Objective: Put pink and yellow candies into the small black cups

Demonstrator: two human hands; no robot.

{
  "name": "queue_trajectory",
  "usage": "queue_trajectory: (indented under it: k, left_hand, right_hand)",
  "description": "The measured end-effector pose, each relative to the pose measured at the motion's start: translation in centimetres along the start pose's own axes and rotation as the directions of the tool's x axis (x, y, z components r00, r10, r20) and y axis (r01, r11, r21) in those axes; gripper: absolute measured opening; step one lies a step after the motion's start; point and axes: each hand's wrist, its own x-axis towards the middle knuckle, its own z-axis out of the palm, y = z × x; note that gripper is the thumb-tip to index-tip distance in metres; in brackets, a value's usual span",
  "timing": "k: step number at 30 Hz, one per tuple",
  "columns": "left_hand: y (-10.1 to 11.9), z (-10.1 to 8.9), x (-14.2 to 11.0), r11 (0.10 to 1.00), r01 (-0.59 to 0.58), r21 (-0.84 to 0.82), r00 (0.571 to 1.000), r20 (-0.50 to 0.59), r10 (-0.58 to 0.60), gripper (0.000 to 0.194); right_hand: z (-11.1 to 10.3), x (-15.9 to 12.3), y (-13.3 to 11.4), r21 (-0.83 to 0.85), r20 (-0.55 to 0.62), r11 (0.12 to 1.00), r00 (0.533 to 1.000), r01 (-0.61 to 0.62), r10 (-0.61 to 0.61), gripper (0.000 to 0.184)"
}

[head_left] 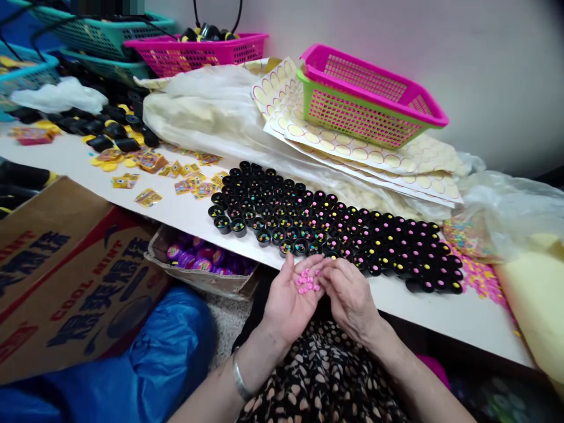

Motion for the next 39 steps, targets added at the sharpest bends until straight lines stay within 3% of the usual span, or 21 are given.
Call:
queue_trajectory:
  k: [6, 11, 15, 22, 25, 34, 39]
  left_hand:
    - [-0.9, -0.3, -1.9, 0.997, 0.031, 0.066, 0.991, -0.132, -0.022, 0.036]
    - [-0.9, 0.1, -2.6, 0.999, -0.025, 0.048, 0.994, -0.101, 0.030, 0.033]
    - [-0.7, -0.1, -2.6, 1.000, -0.009, -0.024, 0.998, -0.069, 0.007, 0.031]
    - [-0.6, -1.4, -1.9, 0.999, -0.017, -0.038, 0.990, -0.144, 0.011, 0.034]
    - [-0.6, -1.4, -1.7, 0.999, -0.017, -0.028, 0.989, -0.147, 0.012, 0.035]
    - [-0.6, -1.2, -1.6, 0.997, 0.014, -0.071, 0.984, -0.179, -0.027, 0.037]
    - [-0.2, -1.6, -1.3, 0.998, 0.055, -0.029, 0.988, -0.145, -0.058, 0.039]
  right_hand:
    - [-0.4, -0.3, -1.1, -0.047, 0.060, 0.993, 0.992, -0.112, 0.115, 0.016]
    - [0.3, -0.1, -1.7, 0.035, -0.055, 0.989, 0.988, -0.143, 0.145, 0.015]
    - [1.1, -0.2, -1.9, -0.067, -0.145, 0.997, 0.989, -0.029, 0.019, 0.016]
    - [1.5, -0.6, -2.2, -0.322, -0.104, 0.941, 0.983, 0.108, -0.148, 0.022]
    - [1.7, -0.8, -2.1, -0.312, -0.106, 0.948, 0.988, 0.071, -0.109, 0.023]
    - [1.4, -0.6, -1.4, -0.069, -0.165, 0.994, 0.984, -0.080, 0.068, 0.017]
    - [0.0, 1.7, 0.1, -0.209, -0.123, 0.973, 0.990, -0.094, 0.069, 0.017]
